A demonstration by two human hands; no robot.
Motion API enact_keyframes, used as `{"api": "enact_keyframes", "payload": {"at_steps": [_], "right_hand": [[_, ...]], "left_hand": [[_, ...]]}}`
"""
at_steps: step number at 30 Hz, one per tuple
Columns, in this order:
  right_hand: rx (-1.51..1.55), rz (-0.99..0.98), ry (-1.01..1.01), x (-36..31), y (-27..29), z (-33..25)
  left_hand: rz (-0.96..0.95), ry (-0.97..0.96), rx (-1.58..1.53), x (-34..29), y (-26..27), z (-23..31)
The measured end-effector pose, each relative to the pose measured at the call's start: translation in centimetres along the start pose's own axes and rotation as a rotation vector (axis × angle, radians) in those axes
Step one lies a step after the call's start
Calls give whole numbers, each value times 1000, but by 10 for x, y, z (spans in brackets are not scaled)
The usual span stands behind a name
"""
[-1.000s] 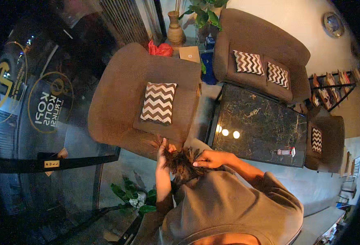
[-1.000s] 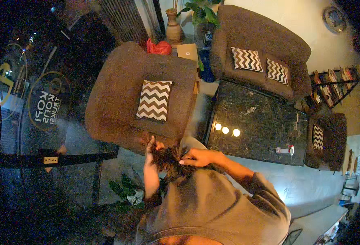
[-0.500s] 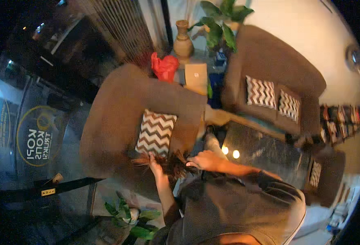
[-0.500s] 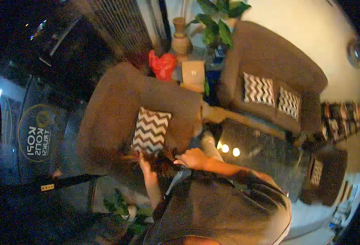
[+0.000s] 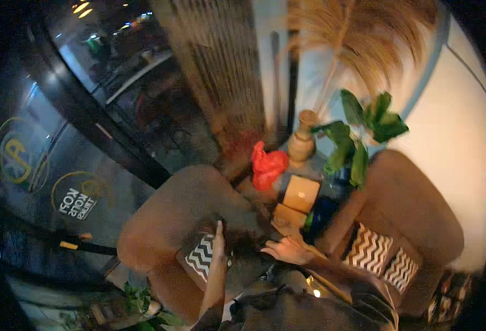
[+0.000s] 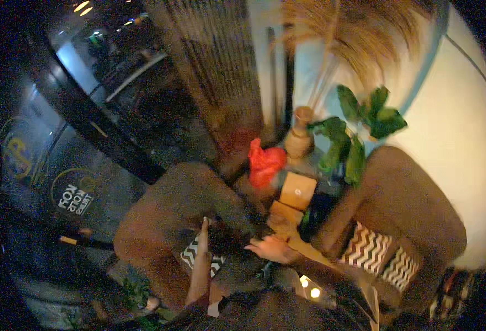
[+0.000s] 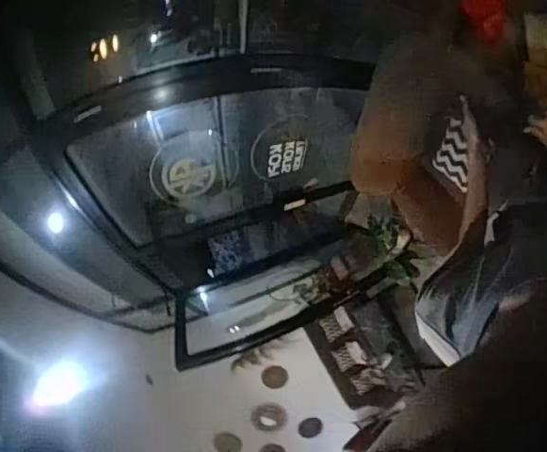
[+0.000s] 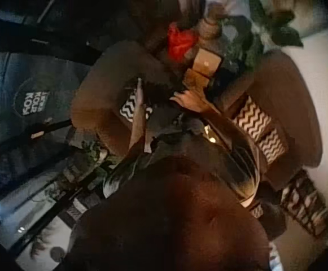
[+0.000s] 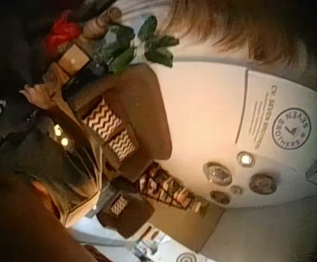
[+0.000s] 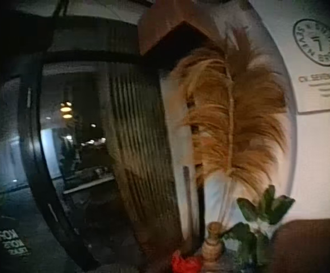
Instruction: Dusting furniture and glass doors in a restaurant using a feather duster.
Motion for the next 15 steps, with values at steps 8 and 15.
{"api": "enact_keyframes", "payload": {"at_steps": [8, 15], "right_hand": [[200, 489, -130, 164, 118, 75], [72, 980, 267, 416, 305, -56]], "left_hand": [[87, -966, 393, -29, 4, 302], [1075, -1758, 941, -104, 48, 567]]}}
Point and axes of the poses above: each hand's wrist, its own x-axis towards the middle knuckle, its own y-axis out of the back of the hand, z = x × y, the point moved 10 cm from there along x, towards the middle knuckle, and after that the axes turned 9 degrees about -x, right-handed, at the moved point
